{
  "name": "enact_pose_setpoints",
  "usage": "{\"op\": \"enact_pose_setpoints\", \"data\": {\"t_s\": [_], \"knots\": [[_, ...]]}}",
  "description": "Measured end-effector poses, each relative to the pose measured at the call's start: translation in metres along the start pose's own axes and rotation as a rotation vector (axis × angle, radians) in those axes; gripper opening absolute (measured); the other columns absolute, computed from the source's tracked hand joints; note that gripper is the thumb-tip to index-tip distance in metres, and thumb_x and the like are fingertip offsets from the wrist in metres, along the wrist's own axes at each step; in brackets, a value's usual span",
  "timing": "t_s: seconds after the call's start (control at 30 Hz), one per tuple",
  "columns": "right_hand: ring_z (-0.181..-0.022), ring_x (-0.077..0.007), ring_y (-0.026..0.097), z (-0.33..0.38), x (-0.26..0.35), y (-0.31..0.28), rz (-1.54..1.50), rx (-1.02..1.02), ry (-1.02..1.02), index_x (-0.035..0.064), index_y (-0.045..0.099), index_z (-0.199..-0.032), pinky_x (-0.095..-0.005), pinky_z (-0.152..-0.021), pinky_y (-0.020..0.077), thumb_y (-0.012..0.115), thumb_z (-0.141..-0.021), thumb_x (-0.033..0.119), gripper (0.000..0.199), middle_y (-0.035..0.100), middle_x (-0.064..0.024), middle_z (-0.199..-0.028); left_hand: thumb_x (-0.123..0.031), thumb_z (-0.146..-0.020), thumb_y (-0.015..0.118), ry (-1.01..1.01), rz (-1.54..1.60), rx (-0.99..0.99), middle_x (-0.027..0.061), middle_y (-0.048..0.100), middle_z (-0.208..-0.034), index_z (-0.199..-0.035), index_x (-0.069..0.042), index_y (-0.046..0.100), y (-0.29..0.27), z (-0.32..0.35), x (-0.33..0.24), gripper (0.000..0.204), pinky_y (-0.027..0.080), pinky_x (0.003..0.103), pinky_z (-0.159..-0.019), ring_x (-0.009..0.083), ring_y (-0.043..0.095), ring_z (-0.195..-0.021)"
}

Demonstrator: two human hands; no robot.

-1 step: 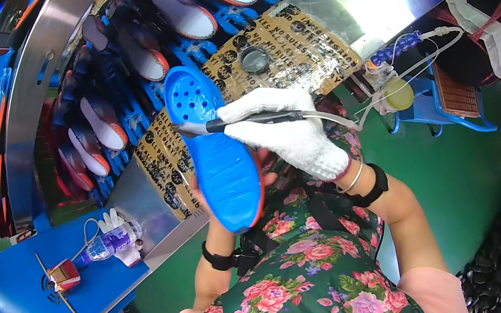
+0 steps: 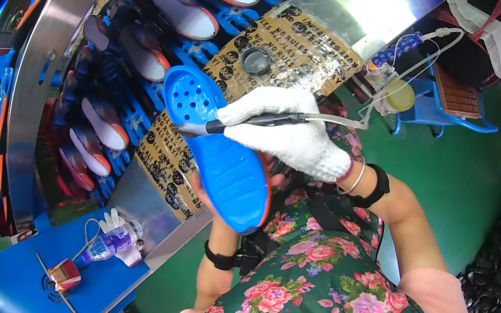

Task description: Apply glue or paint to the edges of shoe soles using a brush.

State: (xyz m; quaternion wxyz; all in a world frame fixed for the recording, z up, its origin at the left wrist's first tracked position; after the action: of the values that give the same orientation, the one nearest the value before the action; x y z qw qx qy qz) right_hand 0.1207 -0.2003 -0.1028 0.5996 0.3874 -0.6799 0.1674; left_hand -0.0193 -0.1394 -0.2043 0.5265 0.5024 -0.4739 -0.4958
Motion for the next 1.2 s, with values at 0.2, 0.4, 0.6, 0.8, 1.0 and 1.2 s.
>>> {"op": "enact_pose_setpoints", "data": {"t_s": [0.2, 0.4, 0.6, 0.8, 1.0, 1.2], "knots": [[-0.088, -0.0256, 0.073, -0.009, 0.069, 0.014, 0.492, 0.038, -0.549, 0.0032, 0.077, -0.098, -0.0354, -0.078, 0.0581, 0.079, -0.078, 0.001, 0.021, 0.077, -0.0130, -0.101, -0.080, -0.079, 0.063, -0.038, -0.017, 0.009, 0.0234, 0.041, -0.154, -0.160, -0.014, 0.022, 0.002, -0.008, 0.012, 0.112, 0.031, 0.079, -0.109, 0.0496, 0.040, -0.141], [-0.088, -0.0297, 0.072, -0.002, 0.081, 0.034, 0.727, 0.082, -0.803, 0.0067, 0.077, -0.107, -0.0384, -0.077, 0.0575, 0.078, -0.077, 0.004, 0.030, 0.075, -0.0121, -0.102, -0.071, -0.081, 0.066, 0.052, -0.442, -0.260, 0.0214, 0.046, -0.151, -0.158, -0.013, 0.030, -0.015, 0.006, -0.006, 0.103, 0.037, 0.070, -0.112, 0.0455, 0.047, -0.137], [-0.088, -0.0260, 0.073, 0.006, 0.066, 0.041, 0.503, 0.167, -0.592, 0.0073, 0.078, -0.103, -0.0372, -0.076, 0.0570, 0.080, -0.074, 0.003, 0.030, 0.076, -0.0113, -0.100, -0.062, -0.093, 0.057, 0.177, -0.390, -0.230, 0.0160, 0.040, -0.159, -0.159, -0.012, 0.031, -0.039, 0.009, -0.026, 0.087, 0.034, 0.058, -0.119, 0.0383, 0.044, -0.143], [-0.089, -0.0271, 0.072, 0.007, 0.064, 0.029, 0.620, 0.026, -0.652, 0.0066, 0.077, -0.103, -0.0373, -0.078, 0.0564, 0.079, -0.077, 0.002, 0.027, 0.076, -0.0130, -0.102, -0.063, -0.094, 0.056, 0.176, -0.316, -0.162, 0.0162, 0.045, -0.155, -0.157, -0.012, 0.034, -0.039, 0.006, -0.029, 0.084, 0.038, 0.057, -0.117, 0.0357, 0.047, -0.140], [-0.088, -0.0230, 0.073, 0.004, 0.036, 0.026, 0.243, 0.058, -0.439, 0.0038, 0.077, -0.098, -0.0347, -0.079, 0.0571, 0.078, -0.078, 0.000, 0.020, 0.076, -0.0128, -0.098, -0.072, -0.098, 0.036, 0.189, 0.020, 0.195, 0.0151, 0.042, -0.158, -0.159, -0.009, 0.030, -0.002, -0.020, -0.039, 0.088, 0.034, 0.052, -0.120, 0.0353, 0.044, -0.143], [-0.087, -0.0282, 0.072, 0.022, 0.045, 0.040, 0.584, 0.052, -0.703, 0.0073, 0.078, -0.102, -0.0362, -0.077, 0.0564, 0.081, -0.076, 0.003, 0.026, 0.076, -0.0124, -0.099, -0.072, -0.095, 0.047, 0.368, -0.603, -0.131, 0.0204, 0.034, -0.161, -0.163, -0.015, 0.019, 0.018, -0.042, -0.052, 0.093, 0.038, 0.055, -0.118, 0.0373, 0.042, -0.144]]}}
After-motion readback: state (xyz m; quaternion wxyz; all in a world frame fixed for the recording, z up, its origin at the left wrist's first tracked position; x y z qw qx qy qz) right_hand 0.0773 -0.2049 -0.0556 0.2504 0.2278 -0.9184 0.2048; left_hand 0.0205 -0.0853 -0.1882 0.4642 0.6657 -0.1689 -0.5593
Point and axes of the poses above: each hand's wrist, its own z-axis away from the middle knuckle, its own y-axis out of the palm, x = y × z, the point moved 8 cm from there along -z, towards the middle knuckle
